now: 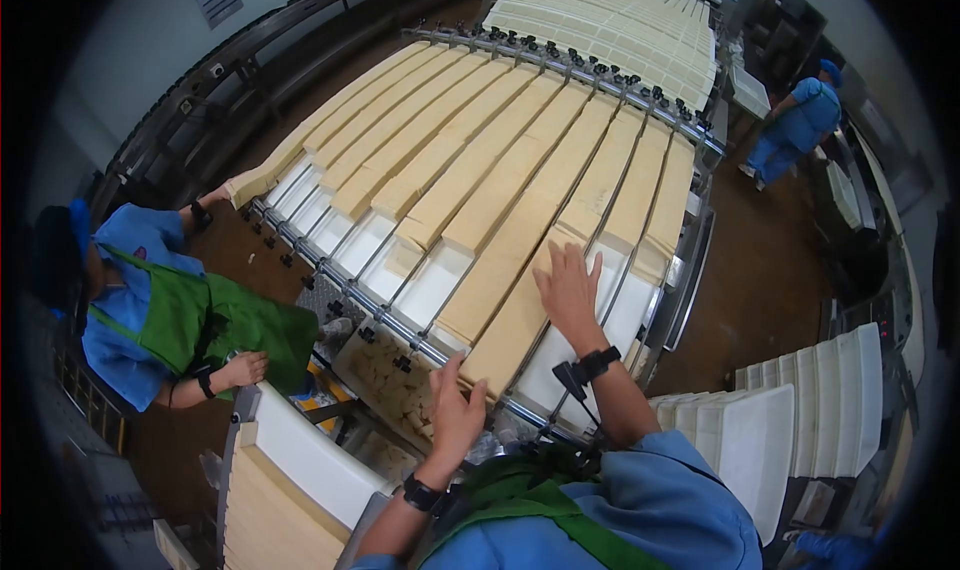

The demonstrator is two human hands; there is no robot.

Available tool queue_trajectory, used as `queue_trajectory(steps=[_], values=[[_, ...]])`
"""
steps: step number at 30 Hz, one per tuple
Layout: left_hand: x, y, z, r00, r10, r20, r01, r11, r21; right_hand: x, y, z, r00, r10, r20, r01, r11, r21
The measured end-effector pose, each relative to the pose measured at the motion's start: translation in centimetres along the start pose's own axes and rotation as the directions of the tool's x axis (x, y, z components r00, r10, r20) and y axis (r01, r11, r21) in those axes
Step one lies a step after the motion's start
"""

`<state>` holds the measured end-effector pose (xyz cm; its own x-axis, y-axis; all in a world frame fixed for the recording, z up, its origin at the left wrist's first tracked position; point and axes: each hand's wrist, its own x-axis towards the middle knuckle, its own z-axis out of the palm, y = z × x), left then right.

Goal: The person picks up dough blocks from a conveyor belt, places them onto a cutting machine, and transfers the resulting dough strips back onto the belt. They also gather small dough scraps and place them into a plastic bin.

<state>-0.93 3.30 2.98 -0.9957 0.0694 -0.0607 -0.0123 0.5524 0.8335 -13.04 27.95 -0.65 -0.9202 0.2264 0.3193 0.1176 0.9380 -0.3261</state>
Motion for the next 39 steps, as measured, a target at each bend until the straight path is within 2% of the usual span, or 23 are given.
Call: queue_trajectory(steps=[1,3,5,6,7,8,9,10,13,14,18,20,21,22,24,25,26,28,29,32,33,36,39], values=[[0.4,-0.4,0.9,1.0,-0.001,-0.002,0.001,1.0,-0.003,-1.1,-0.3,-0.3,0.999,-0.035,0.033,0.034,0.999,0.012],[1.0,-1.2,2.6,0.998,-0.07,-0.009,0.068,0.985,-0.156,-4.1,-1.2,-0.8,0.994,-0.08,0.071,0.078,0.997,0.024],[1.2,-1.1,3.0,0.997,-0.071,-0.028,0.066,0.988,-0.138,-7.5,-2.4,-1.2,0.954,-0.253,0.163,0.17,0.898,0.405],[1.2,-1.1,3.1,0.997,-0.067,-0.043,0.062,0.992,-0.114,-8.5,-3.1,-1.7,0.947,-0.27,0.175,0.18,0.894,0.41],[1.3,-1.3,3.5,0.995,0.023,-0.099,-0.028,0.998,-0.05,-9.5,-3.9,-2.2,0.909,-0.31,0.279,0.178,0.893,0.412],[1.5,-1.6,3.9,0.993,-0.006,-0.119,-0.001,0.998,-0.055,-10.2,-4.6,-2.3,0.854,-0.352,0.383,0.181,0.891,0.416],[1.8,-1.6,4.1,0.994,0.01,-0.107,-0.017,0.998,-0.068,-10.8,-4.5,-1.3,0.846,-0.36,0.393,0.253,0.92,0.298],[1.6,-1.7,4.0,0.995,0.021,-0.097,-0.029,0.997,-0.078,-11.1,-4.6,-1.3,0.819,-0.394,0.416,0.276,0.907,0.317],[0.6,-2.3,2.9,0.994,-0.016,-0.108,0.001,0.991,-0.135,-10.4,-4.3,-0.5,0.821,-0.388,0.419,0.412,0.91,0.035],[-0.2,-3.0,1.9,0.988,-0.055,-0.148,0.034,0.989,-0.141,-10.7,-3.8,-0.3,0.79,-0.432,0.435,0.454,0.889,0.059],[-4.5,-5.8,-5.3,0.94,-0.158,-0.302,0.077,0.962,-0.263,-9.6,-4.6,-1.3,0.795,-0.384,0.47,0.444,0.896,-0.019],[-7.7,-9.3,-8.3,0.806,-0.047,-0.59,0.063,0.998,0.007,-8.9,-6.1,-1.8,0.784,-0.427,0.45,0.497,0.867,-0.043],[-10.0,-11.2,-10.0,0.779,-0.103,-0.618,0.126,0.992,-0.007,-8.4,-7.9,-1.8,0.796,-0.43,0.426,0.509,0.857,-0.084],[-12.5,-13.0,-11.3,0.74,-0.165,-0.652,0.194,0.981,-0.027,-7.9,-10.4,-1.6,0.746,-0.506,0.433,0.577,0.816,-0.04],[-17.6,-15.3,-12.7,0.545,-0.198,-0.815,0.346,0.938,0.003,-8.4,-16.4,-1.3,0.633,-0.729,0.261,0.654,0.684,0.323],[-20.0,-15.7,-12.7,0.438,-0.241,-0.866,0.495,0.869,0.008,-9.0,-20.4,-1.0,0.57,-0.796,0.205,0.665,0.593,0.454],[-21.8,-15.6,-12.9,0.332,-0.268,-0.904,0.624,0.782,-0.003,-9.9,-24.2,0.3,0.521,-0.831,0.196,0.685,0.544,0.484],[-24.7,-17.5,-11.7,0.209,-0.338,-0.918,0.704,0.703,-0.099,-12.3,-31.5,3.2,0.3,-0.944,0.136,0.627,0.303,0.718],[-25.5,-18.4,-10.8,0.137,-0.399,-0.907,0.751,0.638,-0.168,-13.7,-35.2,4.9,0.22,-0.97,0.105,0.617,0.222,0.755],[-25.3,-19.4,-9.8,0.102,-0.481,-0.871,0.683,0.67,-0.29,-17.8,-45.1,11.2,0.027,-0.999,0.044,0.574,0.051,0.817],[-24.6,-18.9,-10.4,0.074,-0.538,-0.84,0.643,0.669,-0.372,-19.1,-47.9,13.2,0.001,-0.999,0.042,0.607,0.034,0.794],[-23.1,-20.2,-11.3,0.076,-0.522,-0.85,0.641,0.678,-0.359,-21.8,-54.7,17.9,-0.031,-0.998,0.058,0.678,0.022,0.735],[-22.3,-20.1,-12.2,0.044,-0.572,-0.819,0.635,0.649,-0.419,-22.9,-58.2,19.2,-0.031,-0.994,0.107,0.775,0.043,0.631]])
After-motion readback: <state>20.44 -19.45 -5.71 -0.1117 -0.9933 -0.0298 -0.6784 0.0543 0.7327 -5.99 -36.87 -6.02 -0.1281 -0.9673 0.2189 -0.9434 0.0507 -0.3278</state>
